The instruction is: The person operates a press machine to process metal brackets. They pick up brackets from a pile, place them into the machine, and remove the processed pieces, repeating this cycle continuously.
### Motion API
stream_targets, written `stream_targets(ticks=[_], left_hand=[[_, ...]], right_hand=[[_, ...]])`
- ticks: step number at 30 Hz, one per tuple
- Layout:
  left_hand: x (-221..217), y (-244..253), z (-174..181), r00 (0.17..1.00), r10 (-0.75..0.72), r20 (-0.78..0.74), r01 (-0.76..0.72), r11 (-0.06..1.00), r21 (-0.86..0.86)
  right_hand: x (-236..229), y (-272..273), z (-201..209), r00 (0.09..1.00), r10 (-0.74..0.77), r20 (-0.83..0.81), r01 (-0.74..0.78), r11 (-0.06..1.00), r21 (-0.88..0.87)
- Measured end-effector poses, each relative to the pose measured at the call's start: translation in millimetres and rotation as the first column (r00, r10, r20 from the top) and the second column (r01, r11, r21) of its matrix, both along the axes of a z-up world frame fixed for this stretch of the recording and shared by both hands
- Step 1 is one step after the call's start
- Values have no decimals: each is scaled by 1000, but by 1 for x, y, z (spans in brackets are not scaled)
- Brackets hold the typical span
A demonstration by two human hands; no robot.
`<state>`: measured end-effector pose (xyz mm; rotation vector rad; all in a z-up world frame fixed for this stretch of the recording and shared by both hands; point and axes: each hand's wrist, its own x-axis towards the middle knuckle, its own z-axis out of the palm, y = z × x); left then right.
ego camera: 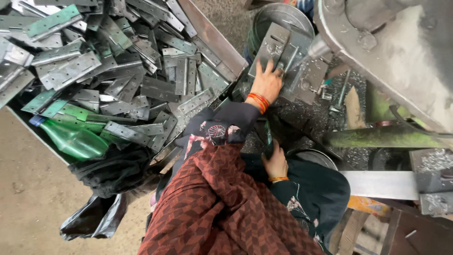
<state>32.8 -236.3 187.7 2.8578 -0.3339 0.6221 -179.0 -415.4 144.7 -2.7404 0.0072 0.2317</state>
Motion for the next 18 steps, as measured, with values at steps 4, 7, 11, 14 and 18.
stream_targets(ticks=[4,7,11,14,18], left_hand=[[5,-10,0,997,-26,-76,22,998,-57],[17,-17,3,996,-3,-87,-2,998,-62],[31,-20,10,997,26,-78,-31,998,-62],[27,-18,11,998,18,-61,-22,998,-61],[10,-15,8,990,-31,-138,29,999,-18]], right_hand=[[21,-9,42,996,13,-93,-23,993,-114],[40,-11,62,991,47,-123,-69,981,-181],[28,-2,40,994,31,-108,-54,975,-215],[1,1,5,999,14,42,-11,998,-61],[-4,-5,-11,999,-25,30,25,1000,-8]])
